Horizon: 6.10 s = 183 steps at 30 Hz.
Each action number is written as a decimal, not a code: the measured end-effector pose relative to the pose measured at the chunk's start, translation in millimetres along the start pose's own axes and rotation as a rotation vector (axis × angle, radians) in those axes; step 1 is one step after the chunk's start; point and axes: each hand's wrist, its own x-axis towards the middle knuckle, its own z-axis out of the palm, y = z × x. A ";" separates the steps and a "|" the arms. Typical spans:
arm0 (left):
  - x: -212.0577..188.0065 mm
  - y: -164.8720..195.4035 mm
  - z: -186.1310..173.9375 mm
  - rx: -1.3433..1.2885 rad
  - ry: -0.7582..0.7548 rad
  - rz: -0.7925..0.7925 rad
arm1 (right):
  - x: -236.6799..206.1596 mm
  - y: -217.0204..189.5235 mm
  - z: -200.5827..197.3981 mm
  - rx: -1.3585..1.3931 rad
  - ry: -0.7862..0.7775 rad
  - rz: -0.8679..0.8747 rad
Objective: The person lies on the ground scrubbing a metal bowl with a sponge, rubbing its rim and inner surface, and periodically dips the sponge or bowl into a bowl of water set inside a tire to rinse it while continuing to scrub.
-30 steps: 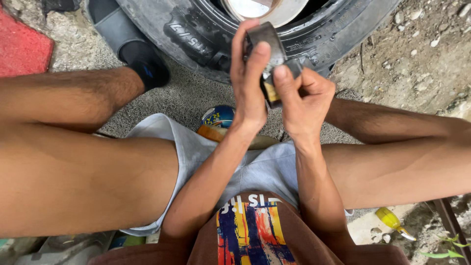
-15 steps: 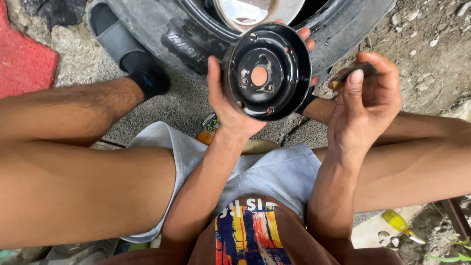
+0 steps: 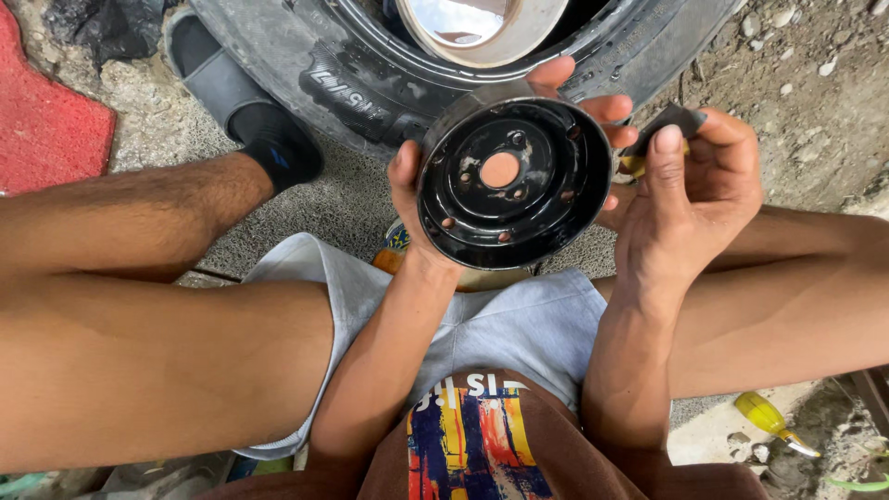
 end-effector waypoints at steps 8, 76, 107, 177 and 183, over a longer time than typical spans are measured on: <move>-0.5 2.4 2.6 0.027 0.002 -0.007 | -0.4 3.4 -0.1 -0.018 -0.021 0.004; -6.8 7.9 -42.1 0.254 0.091 0.071 | -7.7 13.4 95.1 -0.133 -0.255 0.270; 1.5 24.3 -8.7 0.161 0.235 0.019 | 8.8 -38.9 36.2 -0.542 -0.208 0.014; -21.4 29.6 -37.4 0.575 0.157 0.389 | -48.5 -19.5 78.5 -0.615 -0.625 -0.255; -15.0 23.5 -58.0 0.978 0.186 0.481 | -40.2 -28.6 68.6 -0.116 -0.596 0.298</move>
